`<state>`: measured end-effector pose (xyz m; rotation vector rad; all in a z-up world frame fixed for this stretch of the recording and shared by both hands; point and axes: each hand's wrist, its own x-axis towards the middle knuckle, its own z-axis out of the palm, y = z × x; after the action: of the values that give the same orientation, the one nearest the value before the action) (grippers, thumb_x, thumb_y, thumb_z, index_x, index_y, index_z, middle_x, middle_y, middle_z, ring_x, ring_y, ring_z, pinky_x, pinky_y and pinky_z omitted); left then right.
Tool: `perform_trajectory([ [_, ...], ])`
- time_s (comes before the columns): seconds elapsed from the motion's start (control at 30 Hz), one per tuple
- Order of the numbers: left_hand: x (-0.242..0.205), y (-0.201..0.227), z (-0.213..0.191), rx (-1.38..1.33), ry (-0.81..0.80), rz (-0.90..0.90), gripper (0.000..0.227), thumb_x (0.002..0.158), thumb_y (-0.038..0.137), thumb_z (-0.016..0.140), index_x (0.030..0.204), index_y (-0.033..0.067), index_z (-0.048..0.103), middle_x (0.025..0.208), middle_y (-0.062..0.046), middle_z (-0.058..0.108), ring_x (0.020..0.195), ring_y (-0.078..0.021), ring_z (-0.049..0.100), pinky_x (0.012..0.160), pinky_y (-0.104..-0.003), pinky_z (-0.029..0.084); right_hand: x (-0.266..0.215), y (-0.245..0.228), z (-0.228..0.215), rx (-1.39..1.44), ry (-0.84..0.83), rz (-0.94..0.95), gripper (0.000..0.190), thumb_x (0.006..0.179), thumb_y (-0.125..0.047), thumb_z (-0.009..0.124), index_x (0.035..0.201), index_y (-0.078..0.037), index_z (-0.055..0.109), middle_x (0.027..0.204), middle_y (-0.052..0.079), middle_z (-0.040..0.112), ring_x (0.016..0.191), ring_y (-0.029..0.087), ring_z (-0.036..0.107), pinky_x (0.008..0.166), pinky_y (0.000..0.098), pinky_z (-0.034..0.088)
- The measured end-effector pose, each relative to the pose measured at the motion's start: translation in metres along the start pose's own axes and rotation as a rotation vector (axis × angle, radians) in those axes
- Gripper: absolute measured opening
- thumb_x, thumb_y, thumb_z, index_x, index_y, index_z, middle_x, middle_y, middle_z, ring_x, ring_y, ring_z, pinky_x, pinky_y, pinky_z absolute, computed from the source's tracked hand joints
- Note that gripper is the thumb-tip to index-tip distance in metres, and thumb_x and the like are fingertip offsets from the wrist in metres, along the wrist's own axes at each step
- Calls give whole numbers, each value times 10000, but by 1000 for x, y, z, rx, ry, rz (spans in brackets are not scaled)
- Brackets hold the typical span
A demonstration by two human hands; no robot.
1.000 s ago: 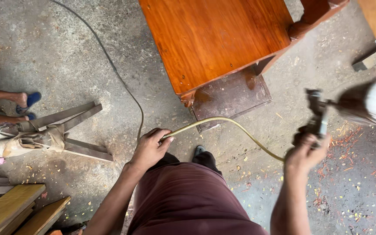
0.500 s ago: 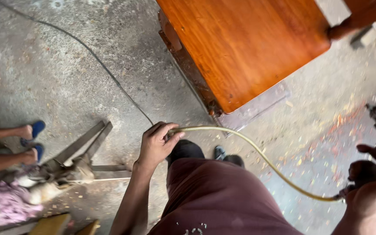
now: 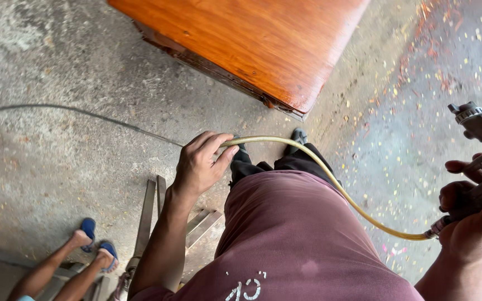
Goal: The person uses a spray gun connected to a hose to apply a finish to a wooden chair. They systematically cover the legs, seat, and backrest, moving around the chair to ensure even coverage.
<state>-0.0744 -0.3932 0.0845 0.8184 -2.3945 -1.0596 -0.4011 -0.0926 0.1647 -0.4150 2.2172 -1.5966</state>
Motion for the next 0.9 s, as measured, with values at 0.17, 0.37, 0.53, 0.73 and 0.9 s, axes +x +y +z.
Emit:
perform_trajectory([
  [0.17,23,-20,33,43,-59,129,114,913,69,764,983,28,684,1024,-136,712,938,-288,704,846,-402,586,-40,18,-25,-43,9,-32,628,1158,-583,421,1373,3,498,1233,130,508,962,167,592,571,245,416],
  [0.37,63,-22,47,146,-129,393,179,904,29,792,1051,47,691,1111,-111,628,1069,-282,611,957,-437,500,-64,15,-22,-339,180,228,648,1151,-570,374,1314,28,562,1132,160,595,643,110,419,462,272,237],
  [0.53,120,-14,55,368,-274,644,495,907,250,801,1383,159,697,1446,-164,440,1341,-327,425,1151,-538,365,-68,13,-9,-397,207,381,696,1106,-574,337,1224,87,517,940,141,547,477,113,301,399,297,156],
  [0.73,152,-7,57,421,-443,742,599,919,548,762,1364,154,688,1559,-166,368,1449,-331,278,1198,-583,242,-79,33,-16,-277,210,407,666,1120,-534,303,1242,85,517,788,144,429,446,55,257,418,258,144],
  [0.9,165,-13,50,520,-551,761,537,930,606,776,1034,90,669,1560,-160,368,1421,-317,299,1150,-551,267,-81,46,-25,-271,159,308,661,1129,-531,355,1269,96,514,1036,169,543,483,68,248,436,263,150],
])
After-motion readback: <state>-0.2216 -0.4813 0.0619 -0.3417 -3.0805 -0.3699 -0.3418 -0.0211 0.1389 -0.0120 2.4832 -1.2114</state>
